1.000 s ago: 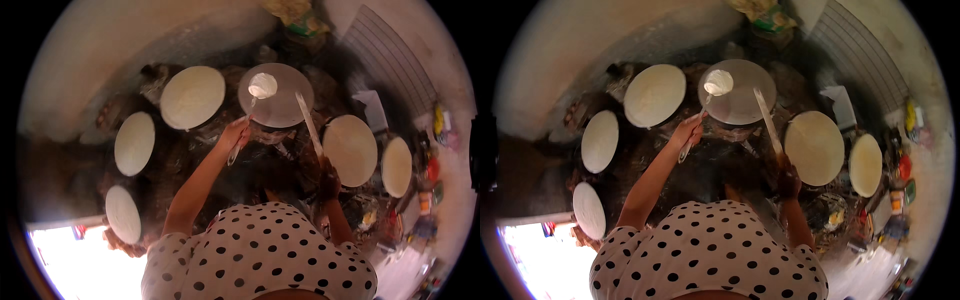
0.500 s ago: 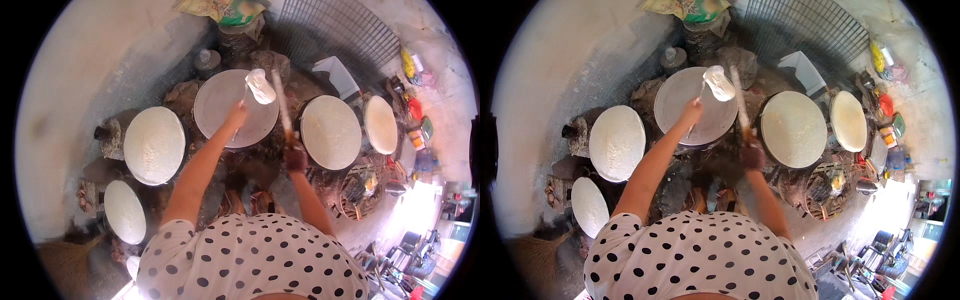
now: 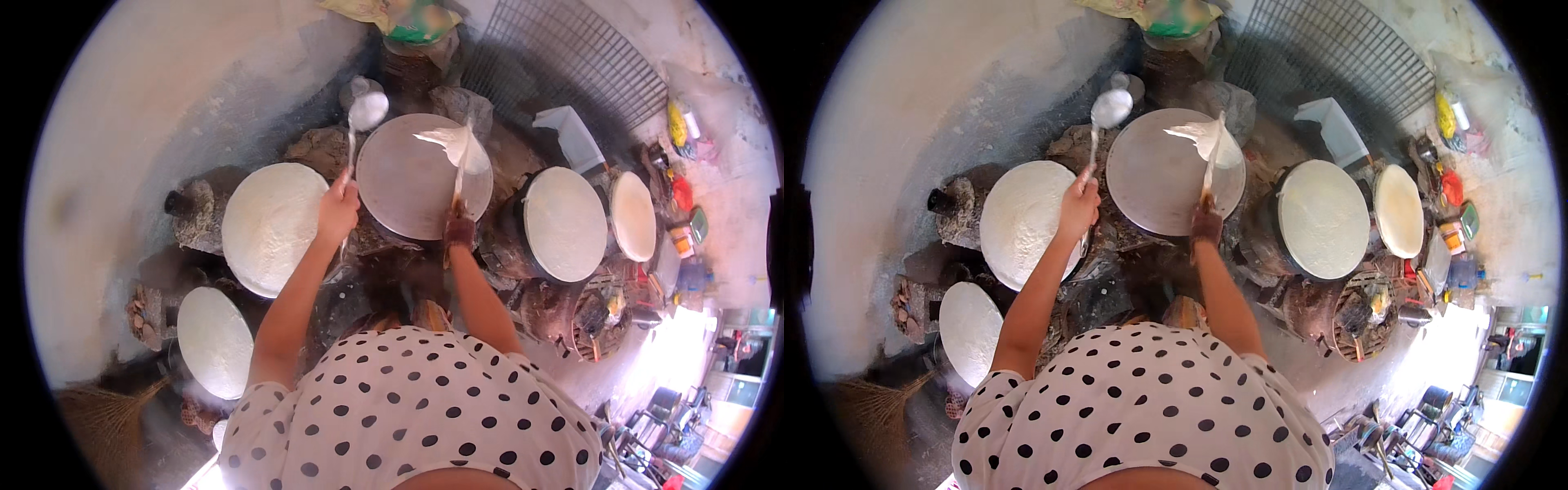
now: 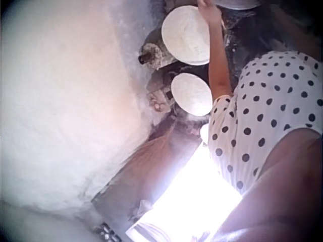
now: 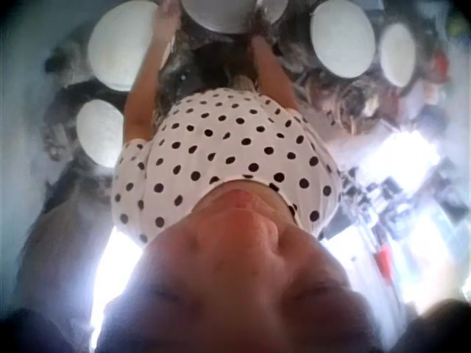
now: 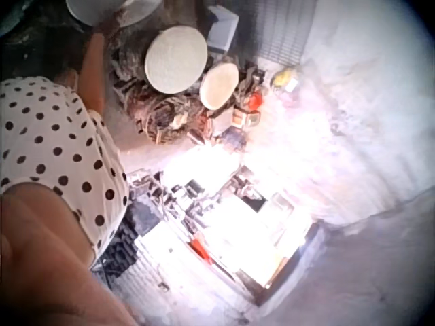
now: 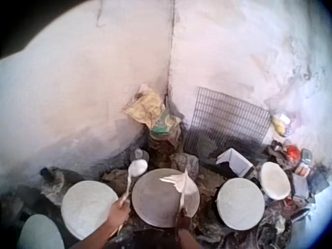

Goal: The person scoops batter from a bowl with a ladle and pours it onto heated griddles, spreads it into thin layers using a wooden stick, and removes the cooked flatbreads by hand.

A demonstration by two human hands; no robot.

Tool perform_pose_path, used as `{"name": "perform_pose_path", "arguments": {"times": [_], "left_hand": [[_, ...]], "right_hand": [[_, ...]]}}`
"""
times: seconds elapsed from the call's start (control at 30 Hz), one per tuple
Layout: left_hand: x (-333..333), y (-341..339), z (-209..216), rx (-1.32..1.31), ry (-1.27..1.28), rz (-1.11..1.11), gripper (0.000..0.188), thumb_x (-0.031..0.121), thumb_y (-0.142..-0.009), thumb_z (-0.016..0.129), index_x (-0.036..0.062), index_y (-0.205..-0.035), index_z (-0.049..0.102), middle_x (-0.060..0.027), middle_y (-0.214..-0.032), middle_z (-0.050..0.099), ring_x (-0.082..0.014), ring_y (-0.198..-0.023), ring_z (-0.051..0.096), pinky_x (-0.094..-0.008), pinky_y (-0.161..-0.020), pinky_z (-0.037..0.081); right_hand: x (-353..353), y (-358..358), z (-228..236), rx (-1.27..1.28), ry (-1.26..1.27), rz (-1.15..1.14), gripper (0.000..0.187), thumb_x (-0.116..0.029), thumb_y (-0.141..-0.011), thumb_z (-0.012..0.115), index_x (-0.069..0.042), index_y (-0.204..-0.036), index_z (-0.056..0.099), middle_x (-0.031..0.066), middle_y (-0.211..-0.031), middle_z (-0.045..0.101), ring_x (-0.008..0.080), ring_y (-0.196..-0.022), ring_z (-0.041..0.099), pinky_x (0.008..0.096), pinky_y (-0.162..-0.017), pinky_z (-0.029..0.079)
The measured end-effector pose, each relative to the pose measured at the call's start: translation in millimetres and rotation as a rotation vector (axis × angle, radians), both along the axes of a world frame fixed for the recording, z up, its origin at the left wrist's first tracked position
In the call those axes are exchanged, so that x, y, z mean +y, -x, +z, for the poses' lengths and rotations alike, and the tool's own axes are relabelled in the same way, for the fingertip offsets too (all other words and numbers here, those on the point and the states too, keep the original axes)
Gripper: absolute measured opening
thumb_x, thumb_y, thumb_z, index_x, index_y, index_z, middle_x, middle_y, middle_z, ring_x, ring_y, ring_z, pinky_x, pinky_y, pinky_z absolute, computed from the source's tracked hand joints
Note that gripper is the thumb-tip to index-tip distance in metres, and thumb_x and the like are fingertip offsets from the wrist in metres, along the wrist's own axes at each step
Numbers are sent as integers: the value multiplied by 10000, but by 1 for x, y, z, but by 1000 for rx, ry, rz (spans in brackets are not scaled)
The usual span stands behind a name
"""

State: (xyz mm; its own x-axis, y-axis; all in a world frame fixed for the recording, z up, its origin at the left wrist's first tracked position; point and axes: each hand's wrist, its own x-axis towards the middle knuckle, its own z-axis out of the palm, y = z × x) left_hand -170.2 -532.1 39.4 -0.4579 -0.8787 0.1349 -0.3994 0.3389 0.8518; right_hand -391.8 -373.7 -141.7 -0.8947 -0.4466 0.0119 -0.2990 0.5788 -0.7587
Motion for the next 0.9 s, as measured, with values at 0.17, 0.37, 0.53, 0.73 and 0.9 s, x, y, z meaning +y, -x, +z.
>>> {"name": "perform_pose_path", "arguments": {"times": [0.17, 0.37, 0.53, 0.73, 0.9], "left_hand": [[30, -72, -7, 380, -865, -110, 431, 236, -985, 439, 62, -1377, 398, 18, -550, 390, -81, -366, 367, -221, -345, 314], [73, -124, -1, 352, -950, -113, 442, 299, -987, 421, 69, -1365, 405, 29, -545, 358, -75, -360, 359, -220, -333, 302], [99, -147, -24, 451, -1075, 72, 423, 288, -1005, 383, 106, -1387, 396, 40, -566, 313, -74, -359, 300, -234, -332, 301], [116, -135, -4, 582, -1116, 143, 395, 271, -1013, 368, 140, -1384, 399, 54, -581, 311, -57, -382, 275, -228, -362, 279], [125, -117, 3, 616, -1127, 159, 395, 256, -1014, 371, 142, -1391, 388, 59, -602, 327, -53, -390, 278, -222, -365, 274]], "right_hand": [[14, 16, -3, -362, 303, 100, 460, -210, -827, 640, -144, -1277, 572, 157, -1117, 658, 219, -844, 675, 323, -747, 515], [-8, 32, -6, -280, -32, -88, 448, -178, -840, 615, -57, -1269, 565, 170, -1176, 632, 213, -1037, 625, 312, -890, 467], [-48, 49, 27, -158, -130, 324, 432, -165, -845, 581, -55, -1263, 568, 136, -1165, 647, 184, -1026, 633, 287, -874, 467], [15, 87, -1, -177, 35, 408, 412, -250, -891, 544, -119, -1282, 543, 113, -1197, 615, 277, -1082, 598, 352, -916, 478], [-19, 73, -2, -37, -160, 223, 425, -335, -880, 543, -156, -1265, 570, 172, -1093, 647, 297, -1030, 628, 381, -870, 489]]}}
